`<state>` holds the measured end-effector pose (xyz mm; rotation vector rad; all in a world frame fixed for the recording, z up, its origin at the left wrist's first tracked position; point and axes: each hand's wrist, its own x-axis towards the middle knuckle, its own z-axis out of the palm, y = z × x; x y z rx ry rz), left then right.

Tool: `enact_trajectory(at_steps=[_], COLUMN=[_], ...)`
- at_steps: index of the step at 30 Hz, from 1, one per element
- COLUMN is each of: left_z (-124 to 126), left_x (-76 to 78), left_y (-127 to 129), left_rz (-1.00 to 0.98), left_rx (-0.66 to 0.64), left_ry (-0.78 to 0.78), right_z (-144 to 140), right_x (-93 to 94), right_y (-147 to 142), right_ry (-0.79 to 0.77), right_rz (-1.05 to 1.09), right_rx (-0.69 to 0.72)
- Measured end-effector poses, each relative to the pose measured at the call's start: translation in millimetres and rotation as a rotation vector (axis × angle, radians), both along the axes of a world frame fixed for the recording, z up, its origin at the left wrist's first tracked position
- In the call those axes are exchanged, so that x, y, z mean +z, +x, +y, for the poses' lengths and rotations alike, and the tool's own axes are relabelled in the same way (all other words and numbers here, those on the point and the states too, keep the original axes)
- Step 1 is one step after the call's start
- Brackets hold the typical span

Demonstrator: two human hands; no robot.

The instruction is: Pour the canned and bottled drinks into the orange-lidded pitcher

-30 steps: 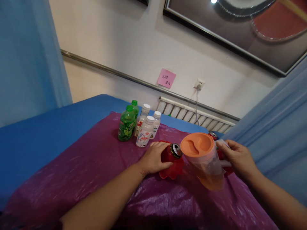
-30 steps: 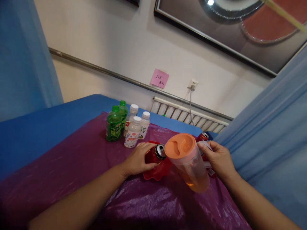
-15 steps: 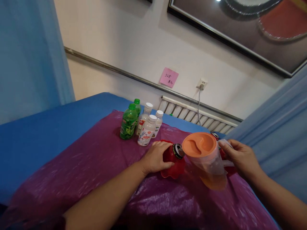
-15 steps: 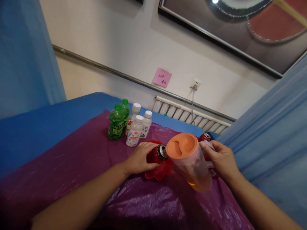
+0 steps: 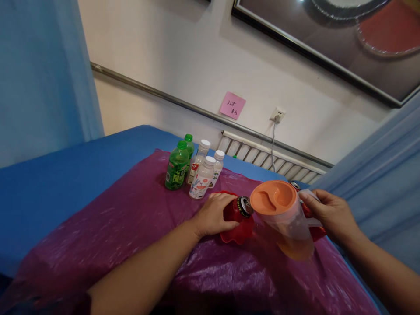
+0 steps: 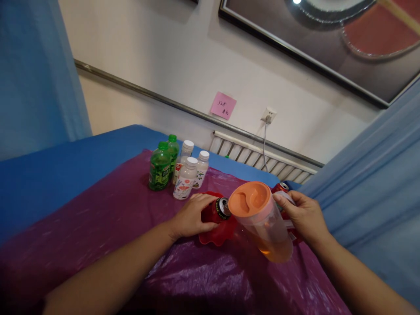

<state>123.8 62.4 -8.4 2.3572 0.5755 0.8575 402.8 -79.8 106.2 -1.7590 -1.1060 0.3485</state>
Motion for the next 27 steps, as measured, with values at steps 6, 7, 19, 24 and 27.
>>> enact_trajectory(at_steps=[6,7,19,24,27], left_z=[-0.3,-0.4,-0.5,-0.5,-0.4], left_x=[0.6,0.8,1.6,0.8,0.1], left_y=[-0.1,-0.1,-1.0,-1.1,-0.9], left_rz=[0.003,0.004,-0.004,-0.007,-0.008], left_rx=[0.008,0.009,-0.002,-0.004,-0.006], left_ry=[-0.009,-0.010,-0.014,-0.008,-0.006], right_z=[0.4,0.4,-0.5,-0.5,-0.6], right_x=[0.0,0.3,2.2,4.1,3.6], right_y=[-0.9,-1.4,-3.3,-5.9,-5.3], right_ry=[-0.009,-0.009,0.005,0.001,0.005], right_rz=[0.000,0.001,-0.046,-0.065,-0.073], right_rx=[-0.001,-0.004,0.006,-0.009,-0.005])
